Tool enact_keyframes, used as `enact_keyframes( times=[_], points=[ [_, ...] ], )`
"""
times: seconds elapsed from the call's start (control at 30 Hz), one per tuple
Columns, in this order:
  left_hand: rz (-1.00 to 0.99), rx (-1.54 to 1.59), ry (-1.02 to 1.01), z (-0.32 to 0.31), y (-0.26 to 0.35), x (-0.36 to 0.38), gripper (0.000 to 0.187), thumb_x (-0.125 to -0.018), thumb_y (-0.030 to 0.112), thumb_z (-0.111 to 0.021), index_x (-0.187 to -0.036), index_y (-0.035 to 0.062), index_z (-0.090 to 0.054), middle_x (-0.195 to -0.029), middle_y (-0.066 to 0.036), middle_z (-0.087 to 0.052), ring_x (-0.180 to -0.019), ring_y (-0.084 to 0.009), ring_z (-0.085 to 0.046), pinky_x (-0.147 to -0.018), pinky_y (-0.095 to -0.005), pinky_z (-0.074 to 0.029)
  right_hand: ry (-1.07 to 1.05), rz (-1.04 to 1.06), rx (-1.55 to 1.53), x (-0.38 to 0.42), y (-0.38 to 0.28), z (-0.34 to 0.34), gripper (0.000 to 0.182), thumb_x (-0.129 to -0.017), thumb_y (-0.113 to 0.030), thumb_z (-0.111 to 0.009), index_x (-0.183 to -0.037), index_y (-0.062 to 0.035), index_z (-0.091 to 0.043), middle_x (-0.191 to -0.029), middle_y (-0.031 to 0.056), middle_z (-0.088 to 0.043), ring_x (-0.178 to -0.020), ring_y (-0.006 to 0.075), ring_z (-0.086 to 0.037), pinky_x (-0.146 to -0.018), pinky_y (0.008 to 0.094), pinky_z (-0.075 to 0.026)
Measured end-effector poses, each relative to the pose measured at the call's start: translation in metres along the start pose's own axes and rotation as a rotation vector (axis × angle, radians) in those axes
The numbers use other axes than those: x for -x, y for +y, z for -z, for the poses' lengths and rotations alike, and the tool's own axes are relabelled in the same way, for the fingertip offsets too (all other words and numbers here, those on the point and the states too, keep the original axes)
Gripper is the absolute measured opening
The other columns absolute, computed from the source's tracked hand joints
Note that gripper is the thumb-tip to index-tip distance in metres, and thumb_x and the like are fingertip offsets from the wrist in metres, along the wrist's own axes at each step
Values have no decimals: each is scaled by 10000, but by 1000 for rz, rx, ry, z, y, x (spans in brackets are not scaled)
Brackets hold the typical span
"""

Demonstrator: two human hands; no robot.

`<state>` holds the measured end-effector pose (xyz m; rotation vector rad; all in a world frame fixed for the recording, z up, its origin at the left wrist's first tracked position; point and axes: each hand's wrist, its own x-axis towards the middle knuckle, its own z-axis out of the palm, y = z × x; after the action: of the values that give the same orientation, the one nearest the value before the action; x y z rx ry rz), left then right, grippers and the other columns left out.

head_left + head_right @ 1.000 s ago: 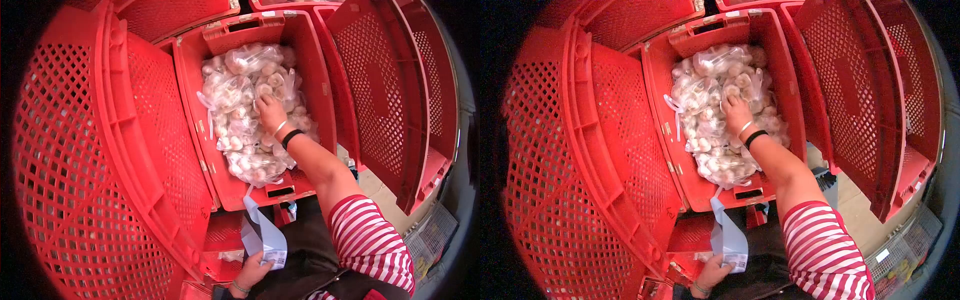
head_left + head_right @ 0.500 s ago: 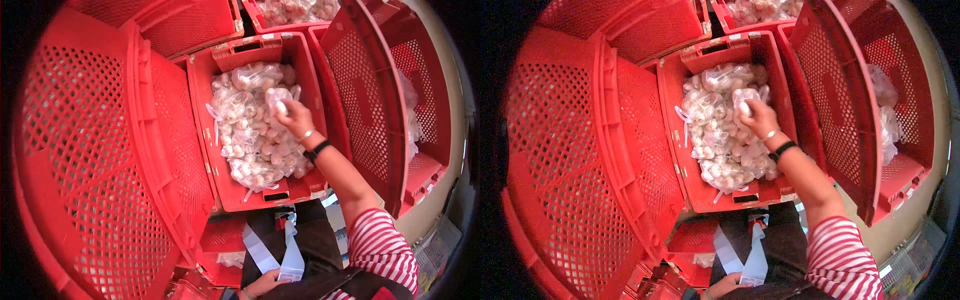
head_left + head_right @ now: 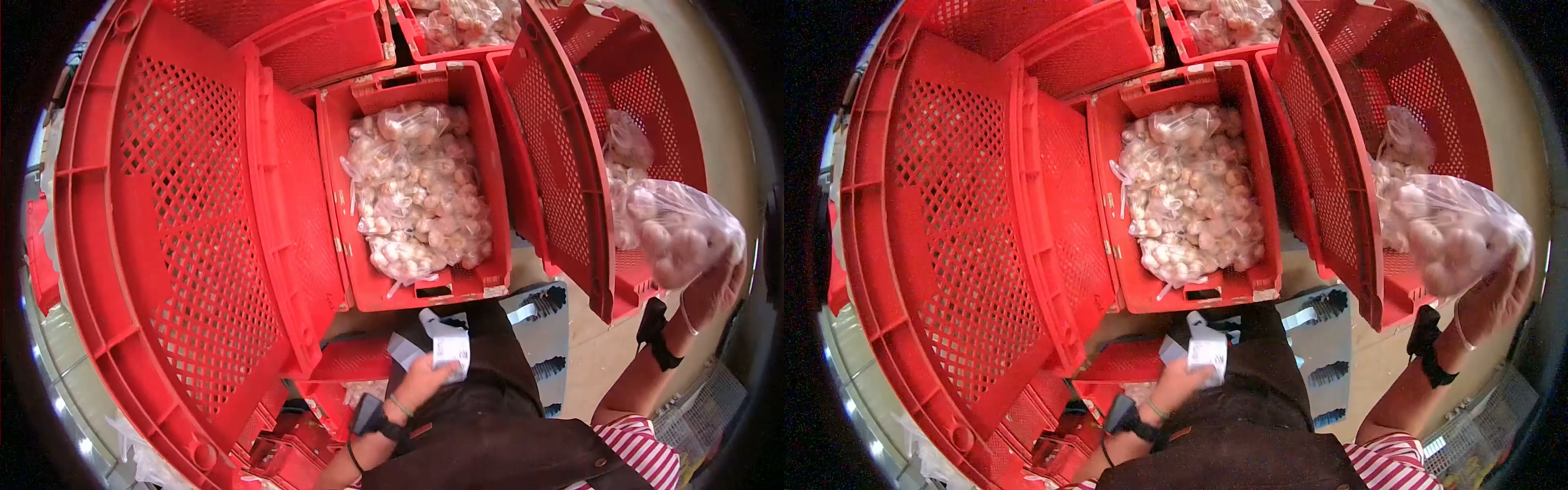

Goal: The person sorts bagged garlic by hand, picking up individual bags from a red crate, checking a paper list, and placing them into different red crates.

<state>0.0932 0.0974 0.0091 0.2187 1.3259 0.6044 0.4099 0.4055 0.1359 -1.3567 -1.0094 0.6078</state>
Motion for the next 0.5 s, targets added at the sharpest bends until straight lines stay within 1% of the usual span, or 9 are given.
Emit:
enact_keyframes(
  times=[0.03, 0.1, 0.17, 0.2, 0.23, 0.27, 0.3, 0.4, 0.5],
  points=[
    [-77, 84, 80, 2, 8, -8, 224, -854, 158, -578, -997, -10, -613, -915, -34, -632, -805, -92, -580, -723, -258, -477, -7, -1, 6, 3, 6, -1, 365, -875, -206, -556, -1184, -19, -501, -1138, 139, -542, -984, 243, -558, -865, 369, -468],
    [-171, 202, 123, 12, 25, -22, 217, -863, 135, -561, -1018, -13, -601, -913, -22, -623, -813, -91, -576, -731, -253, -473, -417, 431, 992, 10, 20, -10, 491, -846, -167, -587, -1279, -10, -416, -1246, 152, -466, -1115, 253, -485, -945, 363, -402],
    [-265, 139, 161, 19, 36, -34, 221, -868, 119, -551, -1038, -19, -586, -919, -16, -619, -822, -92, -571, -743, -255, -471, -508, 514, 1063, 68, 12, -47, 613, -806, -123, -624, -1335, -7, -339, -1325, 144, -394, -1210, 248, -400, -997, 359, -339],
    [-280, 83, 162, 24, 32, -41, 223, -869, 111, -551, -1041, -26, -582, -936, -18, -615, -833, -91, -568, -748, -256, -472, -631, 125, 504, 109, 5, -74, 677, -733, -89, -682, -1321, 0, -359, -1311, 166, -431, -1219, 268, -407, -990, 364, -351],
    [-302, 47, 135, 25, 45, -38, 223, -871, 102, -549, -1053, -23, -577, -945, -20, -612, -838, -93, -568, -758, -256, -471, -791, 137, 546, 141, 11, -82, 663, -685, -45, -703, -1283, -17, -419, -1281, 159, -463, -1179, 265, -453, -959, 354, -384],
    [-303, 89, 117, 23, 52, -37, 215, -878, 116, -535, -1036, -23, -582, -919, -18, -615, -830, -89, -562, -750, -257, -467, -1094, 209, 415, 163, -5, -103, 566, -679, -44, -708, -1204, -25, -497, -1223, 161, -510, -1115, 281, -507, -913, 357, -422],
    [-315, 128, 99, 23, 57, -38, 213, -885, 130, -521, -1019, -23, -586, -894, -16, -619, -821, -85, -556, -741, -257, -464, -1288, 188, 323, 192, 1, -116, 471, -681, -49, -697, -1124, -17, -543, -1126, 166, -557, -1026, 300, -549, -851, 368, -452],
    [-259, 349, 37, 29, 56, -34, 222, -886, 116, -506, -1044, -28, -567, -916, -19, -605, -847, -90, -549, -759, -259, -459, -1388, 242, 245, 253, 42, -131, 396, -684, -45, -676, -1066, -22, -574, -1006, 164, -591, -914, 324, -574, -758, 373, -475],
    [-231, 192, -43, 45, 39, -33, 250, -899, 128, -505, -1105, -9, -540, -1034, -15, -575, -938, -99, -534, -855, -251, -420, -1465, 128, 140, 272, 64, -138, 328, -692, -37, -653, -1015, -32, -595, -901, 140, -603, -797, 313, -588, -692, 363, -483]
  ],
)
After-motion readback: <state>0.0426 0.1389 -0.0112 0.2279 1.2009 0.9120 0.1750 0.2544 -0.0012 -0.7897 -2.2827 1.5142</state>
